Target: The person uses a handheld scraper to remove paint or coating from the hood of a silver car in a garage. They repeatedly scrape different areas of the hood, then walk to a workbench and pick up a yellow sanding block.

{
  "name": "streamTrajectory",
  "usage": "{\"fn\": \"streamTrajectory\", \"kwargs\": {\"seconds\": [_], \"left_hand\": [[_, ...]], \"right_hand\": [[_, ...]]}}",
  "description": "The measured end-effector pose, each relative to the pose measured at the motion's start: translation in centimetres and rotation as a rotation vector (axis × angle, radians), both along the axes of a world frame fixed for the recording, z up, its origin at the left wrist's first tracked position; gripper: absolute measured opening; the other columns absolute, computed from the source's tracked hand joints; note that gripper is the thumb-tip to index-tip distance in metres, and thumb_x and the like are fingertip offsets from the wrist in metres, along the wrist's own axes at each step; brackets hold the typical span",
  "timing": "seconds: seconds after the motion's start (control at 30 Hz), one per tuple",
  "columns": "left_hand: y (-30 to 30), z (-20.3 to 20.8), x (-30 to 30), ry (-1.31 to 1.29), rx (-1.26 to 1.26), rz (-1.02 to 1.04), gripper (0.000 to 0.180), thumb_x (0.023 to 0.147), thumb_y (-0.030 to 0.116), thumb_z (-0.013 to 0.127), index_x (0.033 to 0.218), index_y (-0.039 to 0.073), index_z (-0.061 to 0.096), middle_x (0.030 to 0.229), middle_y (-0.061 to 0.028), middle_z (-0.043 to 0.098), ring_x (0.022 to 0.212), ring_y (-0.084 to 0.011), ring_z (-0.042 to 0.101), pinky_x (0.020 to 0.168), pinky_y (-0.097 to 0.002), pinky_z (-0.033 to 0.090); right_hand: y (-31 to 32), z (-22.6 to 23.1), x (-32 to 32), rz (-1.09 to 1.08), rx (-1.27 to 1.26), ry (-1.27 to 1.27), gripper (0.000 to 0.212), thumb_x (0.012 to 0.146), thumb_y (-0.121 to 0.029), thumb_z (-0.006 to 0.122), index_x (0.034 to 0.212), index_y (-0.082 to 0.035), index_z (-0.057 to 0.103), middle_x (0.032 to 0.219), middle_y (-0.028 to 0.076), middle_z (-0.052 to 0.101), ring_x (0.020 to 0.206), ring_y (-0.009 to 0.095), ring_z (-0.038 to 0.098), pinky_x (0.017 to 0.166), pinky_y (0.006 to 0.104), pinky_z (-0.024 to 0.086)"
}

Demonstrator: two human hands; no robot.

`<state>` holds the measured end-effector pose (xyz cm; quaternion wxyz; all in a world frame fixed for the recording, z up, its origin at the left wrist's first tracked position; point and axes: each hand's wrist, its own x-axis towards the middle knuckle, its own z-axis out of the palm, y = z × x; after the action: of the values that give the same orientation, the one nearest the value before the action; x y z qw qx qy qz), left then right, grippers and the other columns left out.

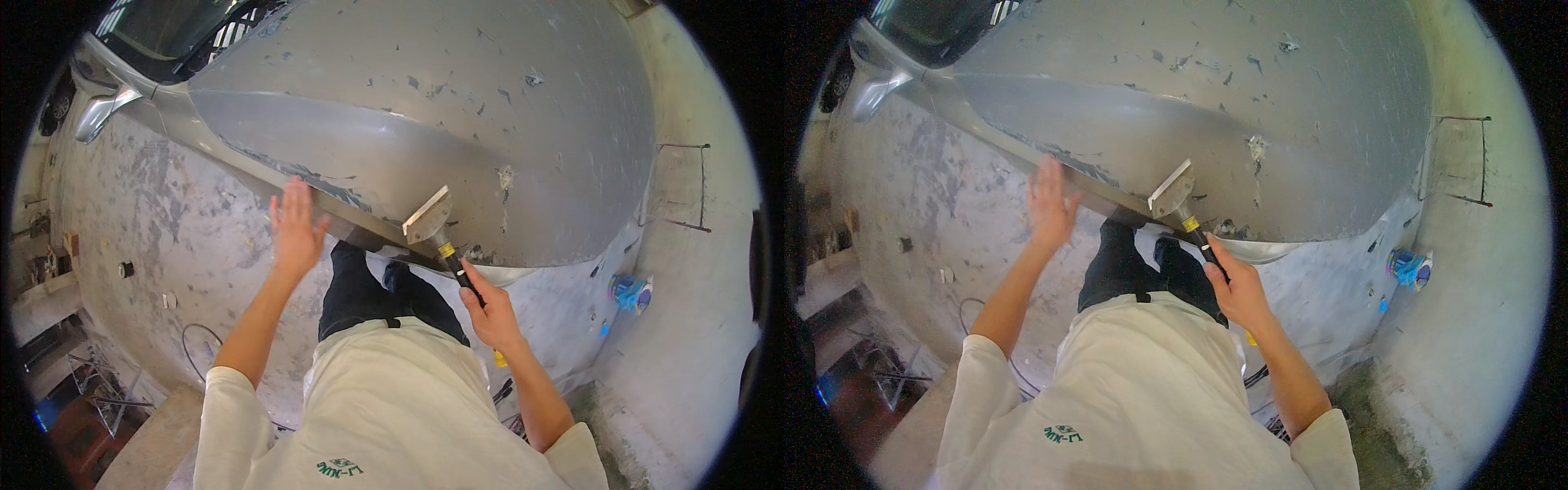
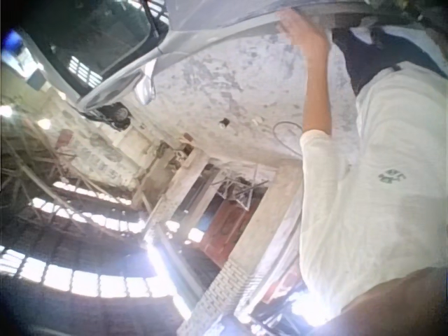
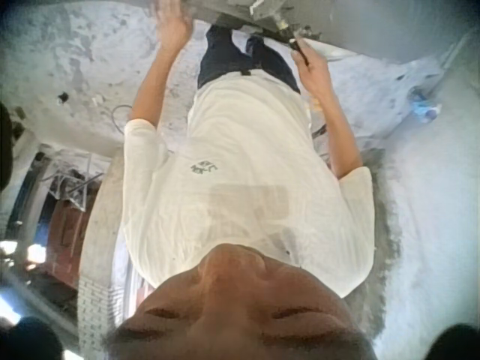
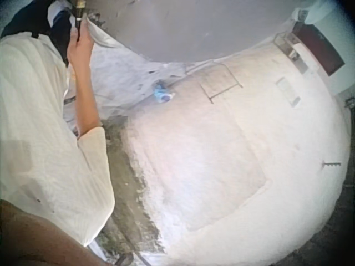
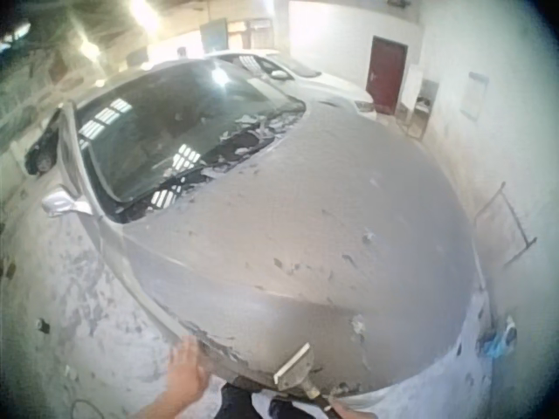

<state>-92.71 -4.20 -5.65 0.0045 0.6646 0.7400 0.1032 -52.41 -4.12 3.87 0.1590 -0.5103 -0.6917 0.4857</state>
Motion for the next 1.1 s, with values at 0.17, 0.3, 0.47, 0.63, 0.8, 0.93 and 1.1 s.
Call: {"fn": "streamTrajectory", "kwargs": {"seconds": [0.17, 0.3, 0.47, 0.63, 0.8, 0.93, 1.1], "left_hand": [[-0.4, 0.3, -0.5, -0.169, 0.125, 0.251, 0.071, 0.099, 0.028, 0.069, 0.157, -0.003, 0.042, 0.161, -0.0274, 0.045, 0.15, -0.0433, 0.04, 0.125, -0.0534, 0.026], [-1.5, 2.9, 5.4, -0.338, 0.263, 0.039, 0.061, 0.091, 0.014, 0.074, 0.147, -0.001, 0.053, 0.147, -0.026, 0.056, 0.141, -0.0453, 0.048, 0.117, -0.0556, 0.037], [-2.6, 6.5, 13.1, -0.551, 0.237, -0.351, 0.063, 0.083, 0.007, 0.073, 0.142, -0.004, 0.055, 0.147, -0.0227, 0.057, 0.143, -0.0429, 0.048, 0.119, -0.0538, 0.038], [-2.2, 7.4, 14.6, -0.558, 0.134, -0.423, 0.069, 0.08, 0.006, 0.072, 0.144, -0.007, 0.05, 0.154, -0.0245, 0.049, 0.147, -0.042, 0.044, 0.123, -0.0543, 0.034], [-2.1, 7.0, 13.2, -0.56, 0.192, -0.376, 0.071, 0.08, 0.006, 0.073, 0.146, -0.007, 0.048, 0.155, -0.0254, 0.049, 0.148, -0.0429, 0.042, 0.124, -0.0549, 0.032], [-1.8, 6.9, 12.6, -0.512, 0.162, -0.335, 0.072, 0.08, 0.006, 0.073, 0.145, -0.007, 0.048, 0.155, -0.0253, 0.048, 0.148, -0.0425, 0.042, 0.124, -0.0549, 0.032], [-1.2, 7.0, 12.3, -0.551, 0.186, -0.347, 0.072, 0.078, 0.004, 0.074, 0.145, -0.006, 0.049, 0.155, -0.026, 0.049, 0.148, -0.0435, 0.043, 0.125, -0.0556, 0.031]], "right_hand": [[-0.3, -0.1, -0.5, 0.082, 0.006, -0.019, 0.055, 0.106, -0.017, 0.061, 0.159, -0.01, 0.047, 0.092, 0.019, 0.068, 0.078, 0.032, 0.062, 0.077, 0.038, 0.051], [0.7, 0.4, -2.9, 0.173, -0.045, -0.126, 0.056, 0.106, -0.018, 0.061, 0.16, -0.011, 0.045, 0.106, 0.026, 0.072, 0.09, 0.044, 0.067, 0.085, 0.0403, 0.054], [1.2, 2.0, -4.3, 0.15, -0.231, -0.302, 0.055, 0.106, -0.019, 0.06, 0.159, -0.011, 0.046, 0.109, 0.032, 0.07, 0.096, 0.05, 0.067, 0.084, 0.0458, 0.054], [2.5, 2.1, -6.5, 0.17, -0.007, -0.044, 0.051, 0.106, -0.019, 0.058, 0.155, -0.008, 0.05, 0.107, 0.034, 0.069, 0.1, 0.051, 0.068, 0.087, 0.0496, 0.054], [3.8, 2.6, -8.0, 0.219, -0.074, -0.185, 0.05, 0.106, -0.019, 0.057, 0.153, -0.004, 0.05, 0.105, 0.033, 0.07, 0.101, 0.053, 0.066, 0.087, 0.0496, 0.053], [4.8, 2.2, -9.4, 0.221, -0.067, -0.127, 0.052, 0.105, -0.022, 0.059, 0.153, -0.001, 0.05, 0.109, 0.035, 0.069, 0.103, 0.052, 0.067, 0.089, 0.0494, 0.053], [5.6, 2.0, -11.5, 0.247, -0.011, -0.116, 0.051, 0.105, -0.023, 0.057, 0.15, -0.001, 0.052, 0.108, 0.033, 0.07, 0.102, 0.052, 0.067, 0.09, 0.0527, 0.053]]}}
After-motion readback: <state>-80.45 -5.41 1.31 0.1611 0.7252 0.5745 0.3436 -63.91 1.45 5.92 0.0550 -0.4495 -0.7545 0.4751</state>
